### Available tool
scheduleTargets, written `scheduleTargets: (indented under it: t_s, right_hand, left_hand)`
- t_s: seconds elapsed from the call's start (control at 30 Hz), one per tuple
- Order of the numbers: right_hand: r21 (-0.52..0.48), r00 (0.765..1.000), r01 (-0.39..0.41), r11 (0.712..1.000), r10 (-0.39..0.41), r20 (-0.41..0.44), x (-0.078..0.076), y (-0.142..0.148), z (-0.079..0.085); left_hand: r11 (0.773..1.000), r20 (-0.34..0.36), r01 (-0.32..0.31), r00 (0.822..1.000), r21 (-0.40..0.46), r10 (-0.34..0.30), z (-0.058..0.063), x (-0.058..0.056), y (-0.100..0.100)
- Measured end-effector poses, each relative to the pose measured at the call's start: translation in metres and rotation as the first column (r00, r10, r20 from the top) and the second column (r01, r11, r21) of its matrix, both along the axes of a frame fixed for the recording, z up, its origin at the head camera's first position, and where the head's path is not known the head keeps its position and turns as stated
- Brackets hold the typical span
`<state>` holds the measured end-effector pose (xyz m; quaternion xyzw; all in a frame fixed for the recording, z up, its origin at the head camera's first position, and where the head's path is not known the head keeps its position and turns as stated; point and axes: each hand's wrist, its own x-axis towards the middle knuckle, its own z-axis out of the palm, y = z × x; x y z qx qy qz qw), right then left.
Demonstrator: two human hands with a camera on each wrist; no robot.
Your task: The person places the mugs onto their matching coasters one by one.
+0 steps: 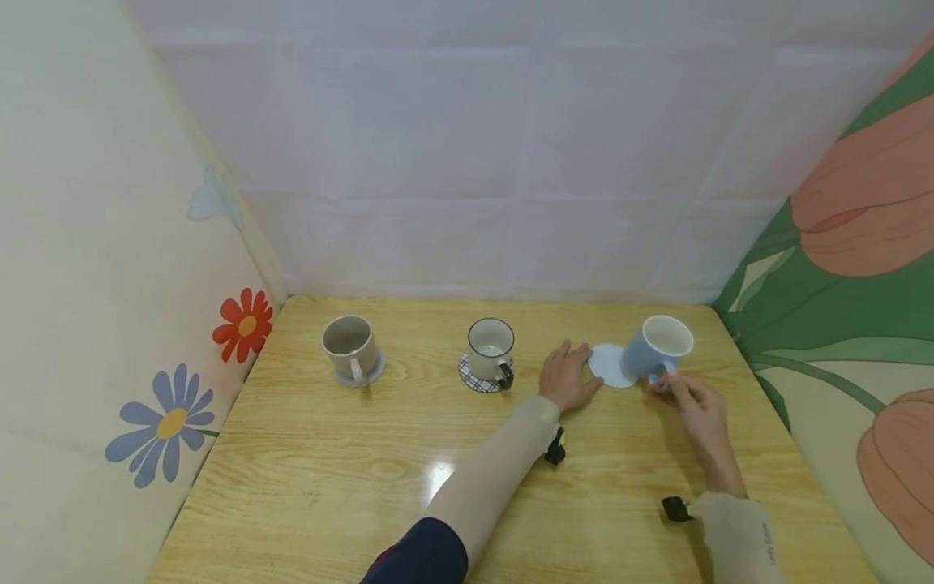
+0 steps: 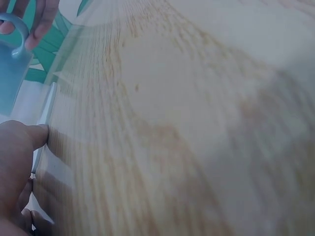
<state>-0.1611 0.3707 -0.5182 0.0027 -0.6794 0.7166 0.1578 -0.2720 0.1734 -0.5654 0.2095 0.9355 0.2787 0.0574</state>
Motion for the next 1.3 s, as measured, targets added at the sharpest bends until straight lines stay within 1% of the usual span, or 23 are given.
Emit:
scheduleTargets:
  t_s: [0.27, 0.37, 0.57, 0.77, 0.9, 1.07, 1.3]
  right_hand:
    - [0.025, 1.0, -0.005, 1.0, 0.005, 0.021, 0.0, -0.002, 0.002]
    - [0.013, 1.0, -0.008, 1.0, 0.008, 0.012, -0.002, -0.003, 0.002]
    - [-0.003, 1.0, -0.011, 1.0, 0.011, -0.005, -0.005, -0.005, -0.001]
    - [-0.003, 1.0, -0.011, 1.0, 0.011, -0.009, -0.008, -0.006, -0.005]
    - [-0.009, 1.0, -0.023, 1.0, 0.023, -0.011, -0.01, -0.007, -0.006]
    - [0.01, 0.999, -0.034, 0.999, 0.034, -0.005, -0.011, -0.009, -0.006]
    - [0.007, 0.999, -0.042, 0.999, 0.042, -0.005, -0.013, -0.011, -0.008]
  left_hand:
    - [1.0, -0.02, -0.003, 1.0, 0.002, 0.003, -0.001, 0.0, 0.001]
    - [1.0, -0.011, 0.003, 1.0, -0.002, -0.003, 0.0, 0.0, 0.0]
    - [1.0, -0.012, -0.003, 1.0, -0.018, 0.003, 0.005, 0.002, -0.002]
    - [1.0, -0.014, -0.003, 1.0, -0.003, 0.003, 0.008, 0.003, -0.003]
    - [1.0, -0.017, -0.002, 1.0, -0.006, 0.002, 0.004, 0.002, -0.001]
    - [1.0, -0.05, -0.001, 0.999, -0.009, 0.001, -0.002, -0.002, 0.001]
    - [1.0, -0.073, 0.0, 0.997, 0.012, 0.001, -0.006, -0.004, 0.002]
